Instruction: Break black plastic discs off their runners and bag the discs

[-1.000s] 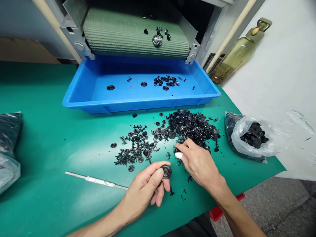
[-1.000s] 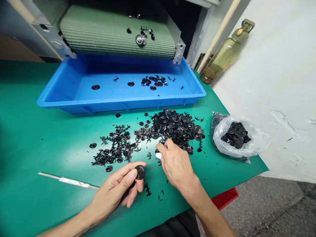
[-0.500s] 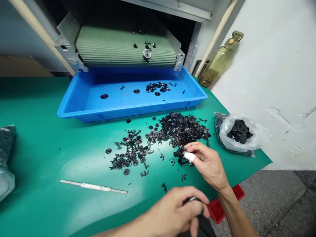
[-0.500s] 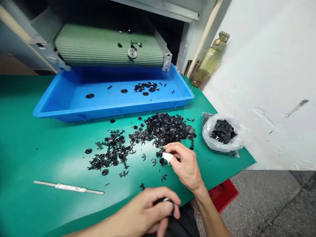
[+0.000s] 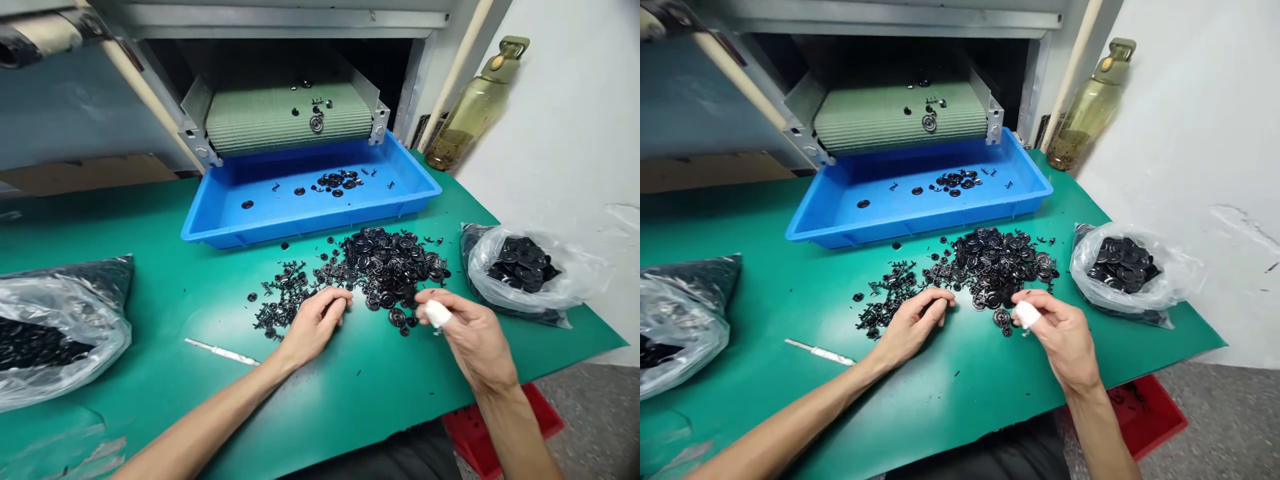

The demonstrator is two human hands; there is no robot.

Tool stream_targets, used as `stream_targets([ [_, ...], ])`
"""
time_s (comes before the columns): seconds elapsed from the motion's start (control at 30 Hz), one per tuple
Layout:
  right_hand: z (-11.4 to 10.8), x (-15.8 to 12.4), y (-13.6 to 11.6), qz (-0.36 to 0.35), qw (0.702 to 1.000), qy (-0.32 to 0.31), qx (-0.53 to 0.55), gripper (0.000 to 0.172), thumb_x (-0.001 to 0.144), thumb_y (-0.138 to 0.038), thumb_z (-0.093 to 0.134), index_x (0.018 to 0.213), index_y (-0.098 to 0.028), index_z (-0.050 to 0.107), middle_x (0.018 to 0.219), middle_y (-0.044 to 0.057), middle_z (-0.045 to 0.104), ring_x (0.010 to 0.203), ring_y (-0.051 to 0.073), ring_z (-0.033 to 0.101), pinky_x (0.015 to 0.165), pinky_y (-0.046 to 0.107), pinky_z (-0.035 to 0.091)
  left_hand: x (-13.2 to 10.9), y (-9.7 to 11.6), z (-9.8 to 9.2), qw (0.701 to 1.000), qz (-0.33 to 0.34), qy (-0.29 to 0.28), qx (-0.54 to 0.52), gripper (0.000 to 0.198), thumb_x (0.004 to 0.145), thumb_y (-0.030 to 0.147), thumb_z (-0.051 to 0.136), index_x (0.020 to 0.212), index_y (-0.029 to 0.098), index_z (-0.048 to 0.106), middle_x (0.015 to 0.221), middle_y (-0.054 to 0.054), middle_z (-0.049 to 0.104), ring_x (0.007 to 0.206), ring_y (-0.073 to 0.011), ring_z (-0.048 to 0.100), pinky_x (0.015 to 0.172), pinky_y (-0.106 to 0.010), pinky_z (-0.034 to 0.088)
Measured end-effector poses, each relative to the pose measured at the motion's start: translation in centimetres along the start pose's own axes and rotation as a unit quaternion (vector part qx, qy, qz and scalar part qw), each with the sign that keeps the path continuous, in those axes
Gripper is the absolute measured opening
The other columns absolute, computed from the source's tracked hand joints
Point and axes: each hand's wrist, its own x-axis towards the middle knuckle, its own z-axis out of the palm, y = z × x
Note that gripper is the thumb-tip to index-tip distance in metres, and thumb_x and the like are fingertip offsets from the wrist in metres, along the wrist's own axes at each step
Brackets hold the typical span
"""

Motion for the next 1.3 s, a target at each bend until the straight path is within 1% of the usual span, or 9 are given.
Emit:
stream_targets([
  [0.17, 2.6, 0.8, 0.2, -0.023, 0.982, -0.055, -0.181, 0.011, 0.085, -0.023, 0.057, 0.086, -0.02, 0.068, 0.094, 0.004, 0.067, 0.074, 0.015, 0.064, 0.061, 0.024, 0.052, -1.8, -0.1, -0.3, 0.994, -0.042, 0.032, -0.101, 0.015, 0.092, 0.028, 0.053, 0.095, 0.019, 0.065, 0.078, 0.0, 0.063, 0.06, -0.0098, 0.053, 0.058, -0.022, 0.042],
  [0.33, 2.1, 0.7, 0.5, -0.087, 0.928, -0.041, -0.359, 0.026, 0.089, -0.02, 0.049, 0.11, -0.021, 0.064, 0.102, 0.004, 0.064, 0.08, 0.016, 0.062, 0.071, 0.028, 0.05, -2.6, -0.2, -1.0, 0.937, -0.141, 0.1, -0.305, 0.023, 0.087, 0.037, 0.064, 0.101, 0.02, 0.062, 0.06, 0.006, 0.054, 0.041, -0.0046, 0.043, 0.038, -0.016, 0.028],
  [0.5, 3.2, 0.8, -0.1, -0.109, 0.849, -0.117, -0.504, 0.029, 0.086, -0.011, 0.045, 0.108, -0.023, 0.061, 0.104, 0.004, 0.06, 0.077, 0.017, 0.06, 0.063, 0.028, 0.044, -2.5, 1.3, 0.3, 0.902, -0.175, -0.031, -0.393, 0.026, 0.086, 0.038, 0.065, 0.099, 0.015, 0.062, 0.089, -0.007, 0.067, 0.051, -0.009, 0.059, 0.038, -0.018, 0.039],
  [0.67, 3.6, 1.2, -0.4, -0.107, 0.863, -0.125, -0.477, 0.016, 0.088, -0.015, 0.045, 0.098, -0.021, 0.057, 0.092, 0.003, 0.06, 0.07, 0.016, 0.056, 0.062, 0.027, 0.042, -2.7, 1.3, 1.3, 0.897, -0.194, -0.1, -0.385, 0.032, 0.089, 0.044, 0.058, 0.102, 0.014, 0.061, 0.084, -0.004, 0.063, 0.052, -0.0073, 0.052, 0.043, -0.019, 0.041],
  [0.83, 3.6, 1.1, -1.1, -0.101, 0.902, -0.152, -0.392, 0.037, 0.089, -0.011, 0.04, 0.119, -0.023, 0.059, 0.099, 0.005, 0.062, 0.082, 0.017, 0.06, 0.072, 0.03, 0.047, -2.9, 0.9, 1.4, 0.916, -0.199, -0.086, -0.337, 0.034, 0.093, 0.048, 0.051, 0.106, 0.016, 0.053, 0.076, 0.002, 0.06, 0.044, -0.0039, 0.045, 0.045, -0.019, 0.033],
  [0.97, 5.3, -0.2, -1.7, 0.003, 0.967, -0.101, -0.233, 0.025, 0.086, -0.015, 0.047, 0.102, -0.022, 0.066, 0.082, 0.001, 0.064, 0.068, 0.014, 0.062, 0.062, 0.024, 0.05, -3.1, 1.3, 1.7, 0.929, -0.187, -0.067, -0.313, 0.036, 0.09, 0.05, 0.053, 0.108, 0.018, 0.048, 0.077, 0.003, 0.06, 0.046, -0.0042, 0.044, 0.047, -0.019, 0.033],
  [1.03, 6.2, -1.3, -1.7, 0.055, 0.981, -0.082, -0.169, 0.019, 0.083, -0.016, 0.051, 0.097, -0.02, 0.064, 0.076, 0.0, 0.064, 0.062, 0.013, 0.062, 0.055, 0.022, 0.05, -3.3, 1.5, 1.8, 0.934, -0.184, -0.076, -0.296, 0.035, 0.09, 0.051, 0.053, 0.102, 0.018, 0.05, 0.073, 0.003, 0.06, 0.046, -0.0049, 0.044, 0.046, -0.019, 0.031],
  [1.2, 6.1, -3.5, -1.2, -0.013, 0.966, -0.112, -0.233, 0.013, 0.087, -0.016, 0.048, 0.086, -0.021, 0.06, 0.084, 0.002, 0.063, 0.076, 0.015, 0.061, 0.064, 0.024, 0.05, -3.5, 1.1, 2.0, 0.949, -0.18, -0.084, -0.244, 0.033, 0.095, 0.052, 0.039, 0.09, 0.02, 0.046, 0.066, 0.004, 0.06, 0.04, -0.0056, 0.041, 0.041, -0.02, 0.026],
  [1.3, 5.2, -4.1, -1.0, -0.056, 0.949, -0.167, -0.261, 0.031, 0.088, -0.012, 0.046, 0.114, -0.023, 0.06, 0.091, 0.003, 0.065, 0.078, 0.016, 0.061, 0.071, 0.027, 0.051, -3.7, 0.9, 2.0, 0.969, -0.141, -0.104, -0.174, 0.03, 0.098, 0.048, 0.036, 0.089, 0.021, 0.047, 0.053, 0.008, 0.051, 0.043, -0.0082, 0.04, 0.045, -0.02, 0.03],
])
